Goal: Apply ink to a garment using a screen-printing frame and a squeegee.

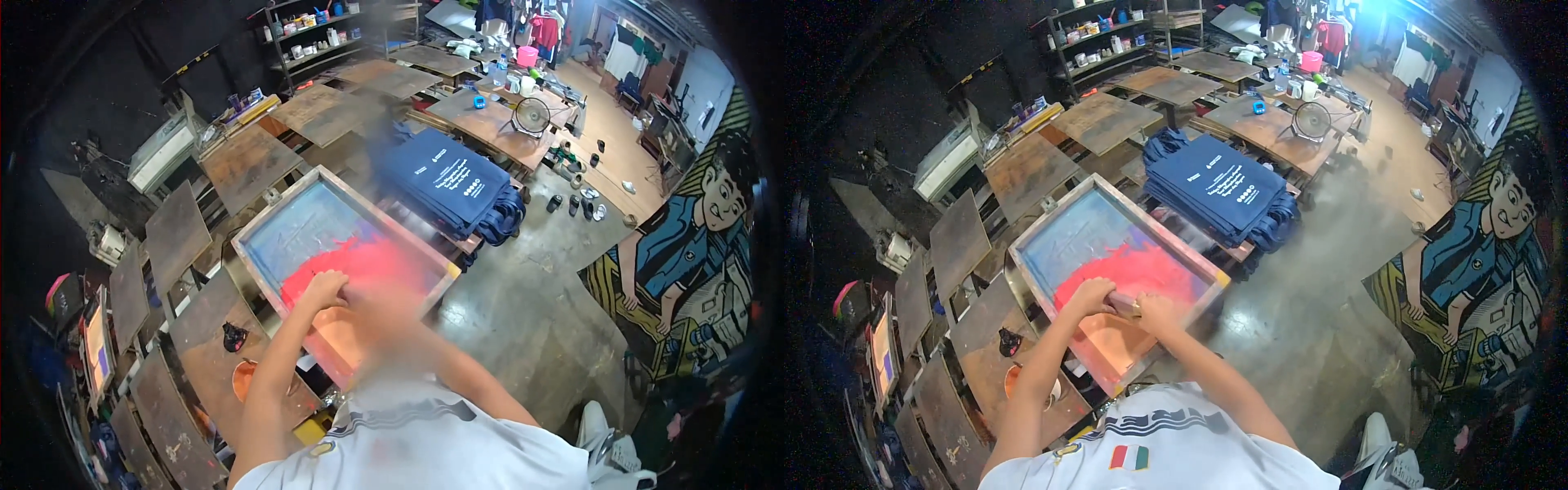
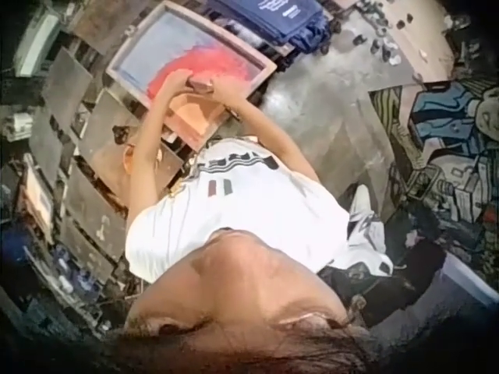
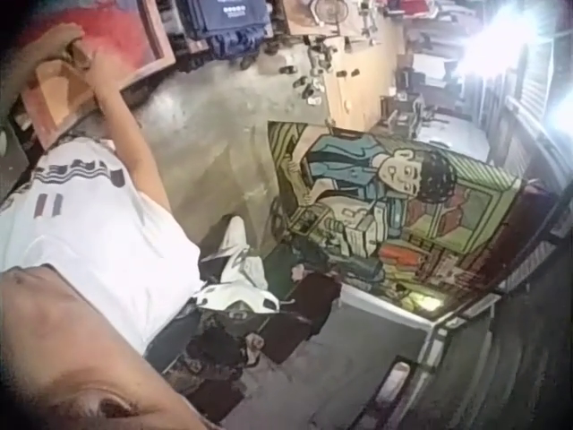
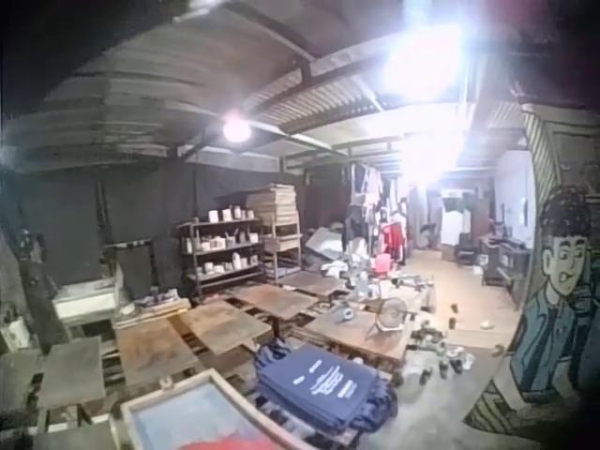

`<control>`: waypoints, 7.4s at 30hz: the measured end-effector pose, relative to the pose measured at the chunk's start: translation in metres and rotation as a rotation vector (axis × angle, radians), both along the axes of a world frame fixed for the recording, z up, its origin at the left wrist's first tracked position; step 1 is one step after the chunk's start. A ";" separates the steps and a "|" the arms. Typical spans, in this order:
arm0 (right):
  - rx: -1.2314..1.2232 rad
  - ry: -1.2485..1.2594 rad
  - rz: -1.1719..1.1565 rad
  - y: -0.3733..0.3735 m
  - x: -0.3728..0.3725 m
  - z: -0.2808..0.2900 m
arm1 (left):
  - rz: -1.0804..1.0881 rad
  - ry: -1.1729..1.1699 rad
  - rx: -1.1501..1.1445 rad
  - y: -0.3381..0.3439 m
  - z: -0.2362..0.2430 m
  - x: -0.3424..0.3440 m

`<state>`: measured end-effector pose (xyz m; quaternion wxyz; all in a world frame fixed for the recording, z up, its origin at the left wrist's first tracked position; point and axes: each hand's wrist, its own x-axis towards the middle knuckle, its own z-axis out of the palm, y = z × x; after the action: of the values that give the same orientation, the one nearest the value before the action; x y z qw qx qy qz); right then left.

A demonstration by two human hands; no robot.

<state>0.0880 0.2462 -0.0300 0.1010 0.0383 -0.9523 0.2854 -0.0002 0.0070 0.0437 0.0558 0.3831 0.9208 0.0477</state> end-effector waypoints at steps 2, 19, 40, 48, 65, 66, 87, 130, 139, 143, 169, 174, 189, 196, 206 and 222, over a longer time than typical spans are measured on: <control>0.027 0.012 -0.044 -0.003 0.003 0.001 | -0.015 -0.009 -0.002 -0.002 0.000 -0.003; 0.233 -0.096 0.049 -0.011 -0.023 0.018 | -0.036 0.042 0.163 0.023 -0.029 -0.036; 0.079 -0.050 0.097 0.009 -0.031 0.012 | -0.007 0.006 0.037 0.048 -0.041 -0.062; 0.176 -0.091 0.258 0.005 -0.053 0.041 | 0.224 -0.057 0.286 0.014 -0.009 -0.007; 0.059 0.149 0.401 0.009 -0.049 0.041 | 0.331 0.053 0.202 0.018 0.001 0.006; 0.054 0.143 0.328 0.011 -0.045 0.041 | 0.248 0.044 0.173 0.024 0.006 -0.004; 0.361 -0.080 1.021 -0.076 -0.129 0.053 | 0.913 0.238 0.352 -0.011 -0.026 0.116; 0.261 0.256 0.804 -0.093 -0.187 0.054 | 1.012 0.174 0.230 -0.026 -0.002 0.029; 0.530 -0.007 0.829 -0.101 -0.166 0.075 | 0.985 0.150 0.128 -0.022 0.013 0.058; 0.509 -0.042 0.825 -0.105 -0.162 0.080 | 0.995 0.115 0.155 -0.028 -0.003 0.057; 0.322 0.053 0.865 -0.039 -0.058 0.074 | 0.984 0.046 0.307 0.026 -0.001 0.160; 0.340 0.109 0.812 -0.077 -0.114 0.062 | 0.998 0.103 0.278 -0.012 -0.003 0.100; 0.211 0.242 0.848 -0.012 -0.017 0.050 | 1.107 0.268 0.258 0.067 -0.019 0.202; 0.378 0.038 0.891 -0.064 -0.077 0.077 | 1.065 0.254 0.247 0.006 -0.023 0.143; 0.294 0.331 0.800 -0.067 -0.086 0.013 | 1.120 0.330 0.238 0.032 0.014 0.149; 0.575 -0.234 1.022 -0.074 -0.082 0.092 | 1.136 0.033 0.354 -0.001 -0.022 0.151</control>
<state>0.0063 0.1727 0.0618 -0.1689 0.4856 -0.8572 0.0310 0.1509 0.0057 0.0216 -0.0574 -0.1652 0.9603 0.2172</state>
